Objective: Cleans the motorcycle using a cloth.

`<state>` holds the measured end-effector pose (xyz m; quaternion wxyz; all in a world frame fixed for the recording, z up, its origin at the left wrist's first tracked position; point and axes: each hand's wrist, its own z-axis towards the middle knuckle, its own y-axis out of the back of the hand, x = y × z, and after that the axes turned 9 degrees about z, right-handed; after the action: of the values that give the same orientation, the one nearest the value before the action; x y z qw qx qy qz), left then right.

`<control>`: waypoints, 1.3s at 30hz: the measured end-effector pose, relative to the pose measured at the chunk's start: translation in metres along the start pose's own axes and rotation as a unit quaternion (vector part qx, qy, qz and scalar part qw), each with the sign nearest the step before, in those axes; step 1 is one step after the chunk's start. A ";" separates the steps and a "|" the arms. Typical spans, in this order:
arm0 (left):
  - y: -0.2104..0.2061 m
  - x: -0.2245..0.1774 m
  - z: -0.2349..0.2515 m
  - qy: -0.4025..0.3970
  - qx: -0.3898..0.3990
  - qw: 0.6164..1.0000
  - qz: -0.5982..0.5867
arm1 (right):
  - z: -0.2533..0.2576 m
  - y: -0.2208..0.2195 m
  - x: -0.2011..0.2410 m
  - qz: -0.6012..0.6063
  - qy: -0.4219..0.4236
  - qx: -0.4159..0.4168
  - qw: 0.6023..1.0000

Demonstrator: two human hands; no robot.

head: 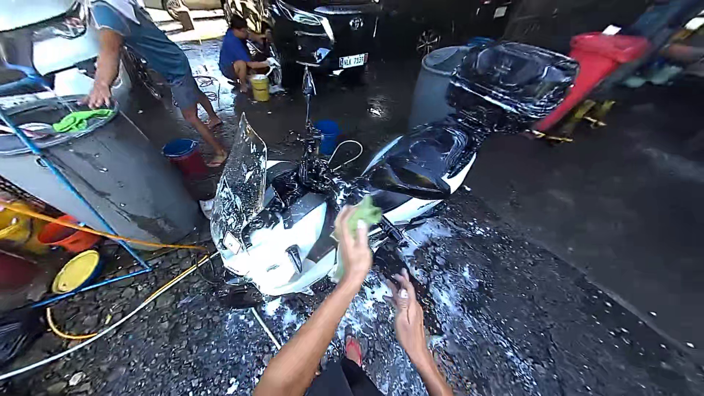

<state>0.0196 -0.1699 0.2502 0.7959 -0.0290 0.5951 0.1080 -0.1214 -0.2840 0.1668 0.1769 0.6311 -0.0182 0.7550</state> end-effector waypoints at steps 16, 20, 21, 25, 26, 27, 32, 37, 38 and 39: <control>-0.116 0.023 -0.004 0.132 -0.085 0.987 0.034 | -0.066 0.016 -0.006 0.017 -0.114 -0.026 0.993; -0.113 0.027 0.005 0.290 -0.082 0.934 -0.190 | -0.061 0.016 -0.023 0.065 -0.016 -0.001 0.998; -0.110 0.030 0.013 0.314 -0.089 0.913 -0.246 | -0.062 0.014 -0.024 0.078 -0.017 0.026 0.996; -0.111 0.034 0.005 0.355 -0.016 0.825 -0.439 | -0.080 0.015 -0.042 0.021 -0.010 0.090 0.996; -0.118 0.037 -0.004 0.347 -0.005 0.824 -0.447 | -0.083 0.017 -0.049 -0.013 0.008 0.096 0.995; -0.121 0.037 -0.012 0.335 0.002 0.835 -0.436 | -0.086 0.015 -0.052 -0.046 0.020 0.098 0.994; -0.100 0.018 -0.079 0.319 0.104 0.910 -0.244 | -0.104 -0.004 -0.041 -0.144 -0.010 0.119 0.982; -0.028 0.060 -0.109 0.392 0.012 0.860 -0.326 | -0.099 -0.002 -0.051 -0.015 -0.020 0.075 0.997; -0.010 0.067 -0.101 0.382 -0.013 0.861 -0.336 | -0.096 0.004 -0.053 0.013 -0.021 0.061 0.998; 0.006 0.070 -0.089 0.373 -0.028 0.862 -0.343 | -0.096 0.012 -0.055 0.031 -0.023 0.048 0.998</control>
<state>-0.0469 -0.1699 0.1579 0.5005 -0.2912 0.7965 -0.1738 -0.2079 -0.2843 0.0969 0.1222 0.6555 -0.0056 0.7452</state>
